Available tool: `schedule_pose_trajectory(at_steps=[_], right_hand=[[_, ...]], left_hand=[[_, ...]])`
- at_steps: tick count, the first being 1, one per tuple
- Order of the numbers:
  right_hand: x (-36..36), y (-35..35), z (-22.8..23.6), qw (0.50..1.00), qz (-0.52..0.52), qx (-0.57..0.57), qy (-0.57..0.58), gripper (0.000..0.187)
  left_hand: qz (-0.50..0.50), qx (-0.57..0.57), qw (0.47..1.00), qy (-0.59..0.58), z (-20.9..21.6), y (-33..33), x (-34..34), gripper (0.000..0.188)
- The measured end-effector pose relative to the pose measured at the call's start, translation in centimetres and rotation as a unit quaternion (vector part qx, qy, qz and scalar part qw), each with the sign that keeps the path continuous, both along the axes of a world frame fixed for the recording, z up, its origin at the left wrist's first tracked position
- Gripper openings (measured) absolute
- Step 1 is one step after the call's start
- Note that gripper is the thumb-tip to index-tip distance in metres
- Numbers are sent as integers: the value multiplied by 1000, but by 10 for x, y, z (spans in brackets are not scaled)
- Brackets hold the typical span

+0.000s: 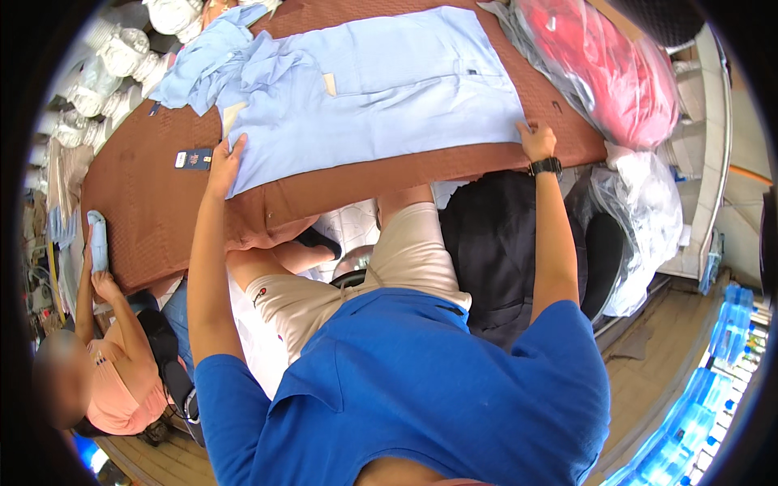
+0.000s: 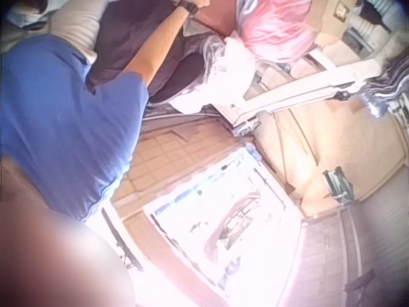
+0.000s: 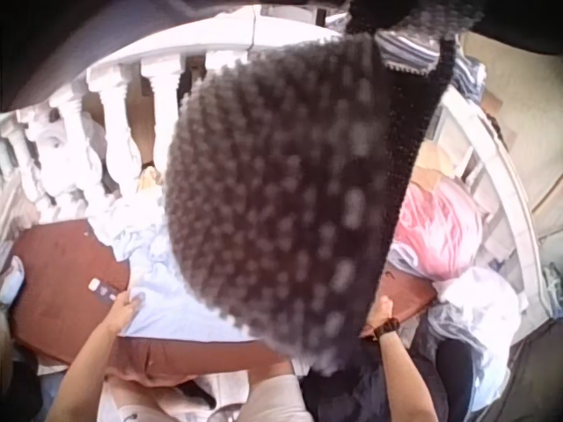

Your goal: The person folds a shirt by laying it flat on a table, using a rectangular board to guide the folds, and then placing a tag and a plastic cover on the folded shirt.

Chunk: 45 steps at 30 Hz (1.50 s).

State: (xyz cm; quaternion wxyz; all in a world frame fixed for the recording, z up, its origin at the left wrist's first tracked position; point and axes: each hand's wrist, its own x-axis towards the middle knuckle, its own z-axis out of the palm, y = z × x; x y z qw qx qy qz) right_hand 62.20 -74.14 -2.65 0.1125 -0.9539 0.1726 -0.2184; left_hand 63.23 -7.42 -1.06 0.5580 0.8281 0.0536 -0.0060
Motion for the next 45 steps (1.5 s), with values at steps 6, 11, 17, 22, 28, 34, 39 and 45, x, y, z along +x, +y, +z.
schedule_pose_trajectory(at_steps=[6,11,17,22,28,34,39,45], right_hand=[[-3,32,16,991,-114,-67,29,23],[22,175,30,903,369,-103,-194,14],[51,293,41,878,473,-69,-4,24],[124,369,88,839,531,28,-113,41],[228,448,83,895,421,147,-20,75],[280,478,88,903,393,124,121,53],[306,450,127,904,402,139,-40,31],[251,360,198,841,498,205,-53,27]], left_hand=[[-30,195,957,-213,10,-8,-1,34],[1,229,955,-188,4,-15,10,27],[56,311,923,-221,-3,-14,8,34],[62,265,933,-234,0,-13,-1,30],[73,221,950,-207,13,-24,0,25],[98,162,959,-212,9,-19,-3,32],[43,260,930,-256,19,-28,-7,48],[52,305,914,-261,3,-16,-10,44]])
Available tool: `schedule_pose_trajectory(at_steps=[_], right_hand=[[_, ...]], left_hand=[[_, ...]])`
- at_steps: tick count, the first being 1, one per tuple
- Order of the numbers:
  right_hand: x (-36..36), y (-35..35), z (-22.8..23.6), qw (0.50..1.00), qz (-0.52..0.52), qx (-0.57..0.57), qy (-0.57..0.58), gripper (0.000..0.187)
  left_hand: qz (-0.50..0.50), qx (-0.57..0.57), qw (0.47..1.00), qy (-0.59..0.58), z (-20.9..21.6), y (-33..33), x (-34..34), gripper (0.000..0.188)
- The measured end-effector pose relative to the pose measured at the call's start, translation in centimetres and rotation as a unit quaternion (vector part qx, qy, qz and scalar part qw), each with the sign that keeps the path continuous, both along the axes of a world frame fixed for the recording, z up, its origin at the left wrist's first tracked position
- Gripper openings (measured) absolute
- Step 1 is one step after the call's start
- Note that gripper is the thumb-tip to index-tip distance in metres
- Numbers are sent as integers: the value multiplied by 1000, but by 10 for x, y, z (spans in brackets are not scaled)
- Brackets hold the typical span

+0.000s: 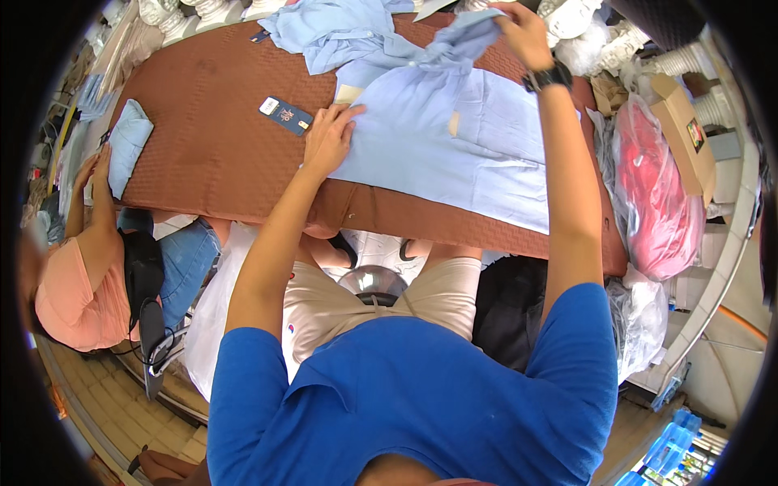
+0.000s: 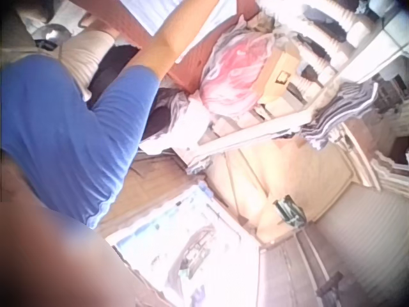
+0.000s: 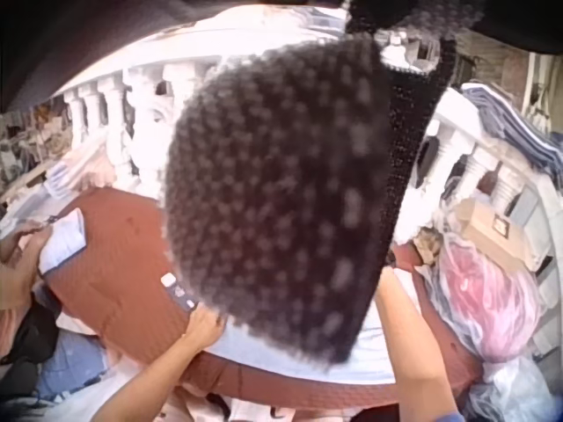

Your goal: The person folds a shirt by laying it flat on a table, using a rectangular board to guide the folds, and then placing a tag and a plastic cover on the folded shirt.

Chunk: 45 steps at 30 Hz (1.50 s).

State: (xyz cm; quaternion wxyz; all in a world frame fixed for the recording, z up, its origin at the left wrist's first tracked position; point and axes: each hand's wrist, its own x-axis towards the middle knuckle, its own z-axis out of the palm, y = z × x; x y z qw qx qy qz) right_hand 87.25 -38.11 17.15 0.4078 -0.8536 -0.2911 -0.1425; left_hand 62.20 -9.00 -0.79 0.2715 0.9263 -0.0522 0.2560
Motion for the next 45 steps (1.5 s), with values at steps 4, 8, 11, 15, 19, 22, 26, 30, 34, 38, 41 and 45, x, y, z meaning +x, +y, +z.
schedule_pose_trajectory(at_steps=[4,8,11,15,19,22,26,30,34,38,41,45], right_hand=[[-92,-68,8,987,23,143,73,28],[-149,-147,-26,972,-28,120,201,28],[-195,-169,-48,946,-40,208,247,32],[-222,-216,-145,943,-66,135,297,33],[-240,-184,-124,969,-94,46,225,37],[-235,-145,-81,986,-95,-117,-75,36],[-199,-48,-83,992,32,-43,-113,24],[-150,0,-153,988,65,-131,-44,21],[-145,45,-136,949,66,-298,80,30],[-88,63,-127,968,4,-249,17,42],[-34,85,-128,979,-2,-202,-25,62],[16,106,-141,977,-30,-208,-23,77]], left_hand=[[6,-96,995,14,-2,-2,5,42],[-21,-136,990,38,-5,-2,11,42],[-1,-108,991,73,-1,1,6,38],[-30,-61,997,49,-9,1,15,37],[-28,-43,996,73,-12,9,11,36],[-45,-24,992,114,-5,18,13,34],[-104,35,983,147,4,35,24,28],[13,97,973,211,37,-26,37,38],[39,156,983,89,21,-23,44,54],[14,158,986,52,0,-30,55,59],[14,122,992,41,-6,-37,58,60],[17,116,992,37,0,-43,64,59]])
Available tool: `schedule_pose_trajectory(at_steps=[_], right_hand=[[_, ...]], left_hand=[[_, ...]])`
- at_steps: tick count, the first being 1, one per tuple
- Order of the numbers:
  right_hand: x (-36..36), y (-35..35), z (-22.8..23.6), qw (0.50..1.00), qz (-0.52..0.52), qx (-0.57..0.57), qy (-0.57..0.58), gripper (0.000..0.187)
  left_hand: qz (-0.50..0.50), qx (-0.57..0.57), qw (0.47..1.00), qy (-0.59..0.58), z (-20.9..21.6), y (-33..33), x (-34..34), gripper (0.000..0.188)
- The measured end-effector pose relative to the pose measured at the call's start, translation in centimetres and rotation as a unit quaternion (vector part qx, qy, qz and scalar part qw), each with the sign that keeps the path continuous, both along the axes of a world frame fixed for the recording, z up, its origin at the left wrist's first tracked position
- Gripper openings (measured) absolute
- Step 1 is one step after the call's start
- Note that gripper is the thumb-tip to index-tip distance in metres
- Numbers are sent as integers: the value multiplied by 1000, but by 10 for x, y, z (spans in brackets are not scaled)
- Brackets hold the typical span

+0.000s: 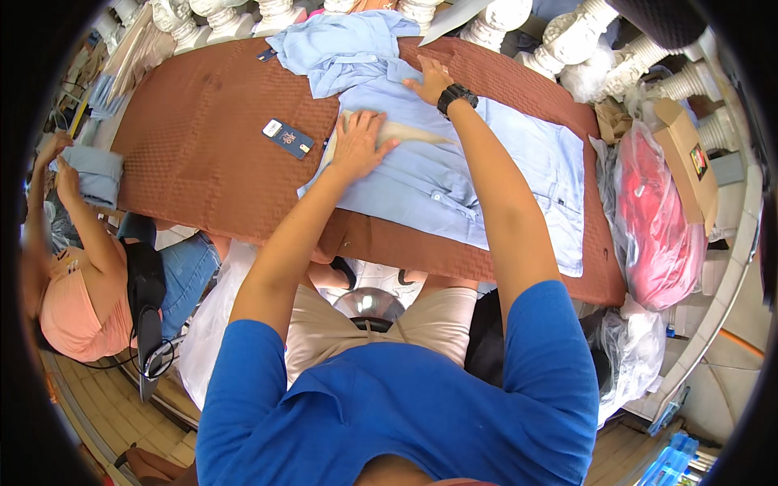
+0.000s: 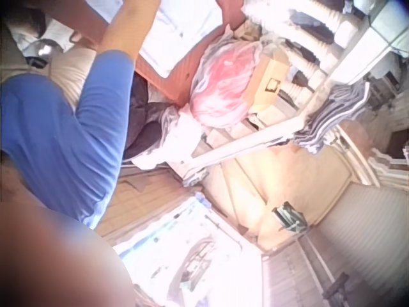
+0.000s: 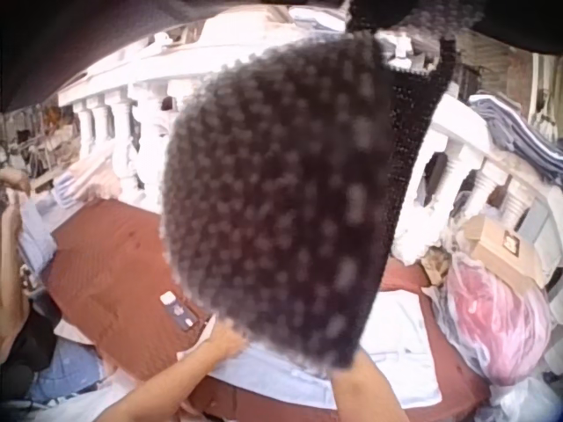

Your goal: The person folds a shirt by laying it flat on a table, using a rectangular board to guide the folds, and then placing a tag and a plastic cover on the folded shirt.

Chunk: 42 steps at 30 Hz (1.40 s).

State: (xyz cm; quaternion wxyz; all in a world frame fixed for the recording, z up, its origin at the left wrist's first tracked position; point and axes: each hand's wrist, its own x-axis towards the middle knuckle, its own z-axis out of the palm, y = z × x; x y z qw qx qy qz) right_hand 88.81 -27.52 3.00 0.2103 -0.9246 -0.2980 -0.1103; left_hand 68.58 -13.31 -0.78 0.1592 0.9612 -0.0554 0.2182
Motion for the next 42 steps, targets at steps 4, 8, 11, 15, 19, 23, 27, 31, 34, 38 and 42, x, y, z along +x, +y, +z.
schedule_pose_trajectory(at_steps=[4,8,11,15,19,23,27,31,34,38,42], right_hand=[[15,18,-6,989,-41,-109,91,76],[26,22,-3,978,-48,-126,162,63],[30,20,-12,986,-67,-82,128,50],[32,24,-13,982,-100,11,161,36],[42,18,-14,985,-94,111,96,31],[25,24,6,984,-38,132,113,32],[-1,2,32,993,-7,85,85,32],[-75,-25,47,991,127,19,34,36],[-151,-64,132,920,293,59,255,36],[-32,-188,74,964,-54,-258,24,37],[-21,-256,39,902,-98,-414,71,43]], left_hand=[[-1,6,1000,0,3,4,-4,55],[-8,-14,1000,-19,0,6,-8,51],[-8,-27,999,-31,-1,4,-10,50],[-12,-30,999,-41,-1,5,-17,44],[-43,-74,994,-71,-1,-1,-12,35],[-28,-78,993,-90,-8,7,-11,29],[-20,-90,993,-69,-3,2,-12,29],[-31,-36,998,-41,-4,6,-19,35],[8,22,997,-68,-16,20,-36,43],[-6,32,999,-16,-12,8,-32,44],[9,46,998,51,-2,10,-36,43]])
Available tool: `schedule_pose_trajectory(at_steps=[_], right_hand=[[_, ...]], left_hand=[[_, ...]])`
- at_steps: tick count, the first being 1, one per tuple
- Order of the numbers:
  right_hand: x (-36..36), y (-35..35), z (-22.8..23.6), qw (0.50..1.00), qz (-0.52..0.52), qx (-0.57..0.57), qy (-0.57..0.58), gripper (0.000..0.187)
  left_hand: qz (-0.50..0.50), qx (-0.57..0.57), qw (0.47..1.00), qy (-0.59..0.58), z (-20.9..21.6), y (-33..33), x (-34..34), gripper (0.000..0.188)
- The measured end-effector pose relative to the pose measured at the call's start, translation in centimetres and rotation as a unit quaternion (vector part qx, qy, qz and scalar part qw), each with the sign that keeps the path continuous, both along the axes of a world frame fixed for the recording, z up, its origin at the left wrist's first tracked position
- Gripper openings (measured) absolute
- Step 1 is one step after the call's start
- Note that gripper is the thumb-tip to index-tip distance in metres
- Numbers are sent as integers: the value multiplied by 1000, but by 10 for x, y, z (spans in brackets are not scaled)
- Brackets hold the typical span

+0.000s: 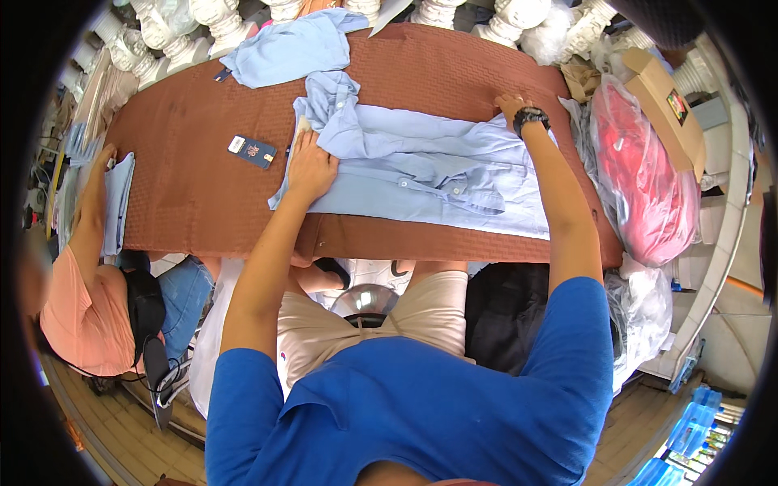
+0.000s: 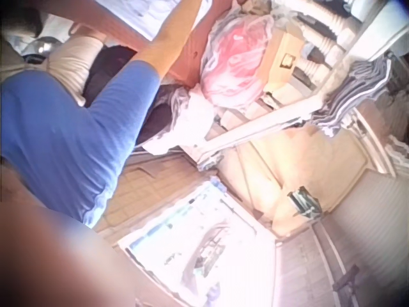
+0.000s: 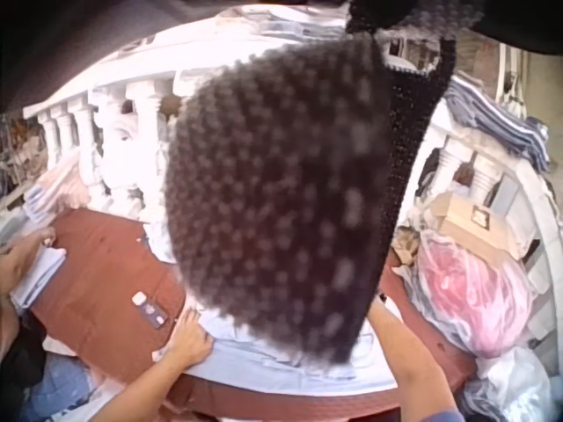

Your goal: The person folds a shirt by laying it flat on a table, using a rectangular board to guide the folds, and then placing a tag and a plastic cover on the folded shirt.

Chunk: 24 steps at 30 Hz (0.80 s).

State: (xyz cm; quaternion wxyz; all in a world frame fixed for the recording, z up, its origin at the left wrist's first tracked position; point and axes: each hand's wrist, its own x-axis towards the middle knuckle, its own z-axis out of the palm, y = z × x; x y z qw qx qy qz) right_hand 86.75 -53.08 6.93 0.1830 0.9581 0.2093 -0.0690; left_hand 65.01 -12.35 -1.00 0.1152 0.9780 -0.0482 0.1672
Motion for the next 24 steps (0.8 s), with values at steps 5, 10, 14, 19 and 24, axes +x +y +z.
schedule_pose_trajectory(at_steps=[5,10,14,19,24], right_hand=[[-6,-68,-22,990,39,-60,-123,33],[-63,-97,19,948,81,41,-306,23],[-159,-119,39,944,15,113,-310,28],[-221,-128,-8,963,-33,175,-202,39],[-211,51,29,827,159,526,-116,46]], left_hand=[[-2,11,1000,-19,-9,-3,6,44],[16,23,1000,7,-11,2,3,47],[12,34,999,6,-7,0,3,47],[5,38,999,-12,-15,0,7,46],[11,34,999,-4,-11,2,1,46]])
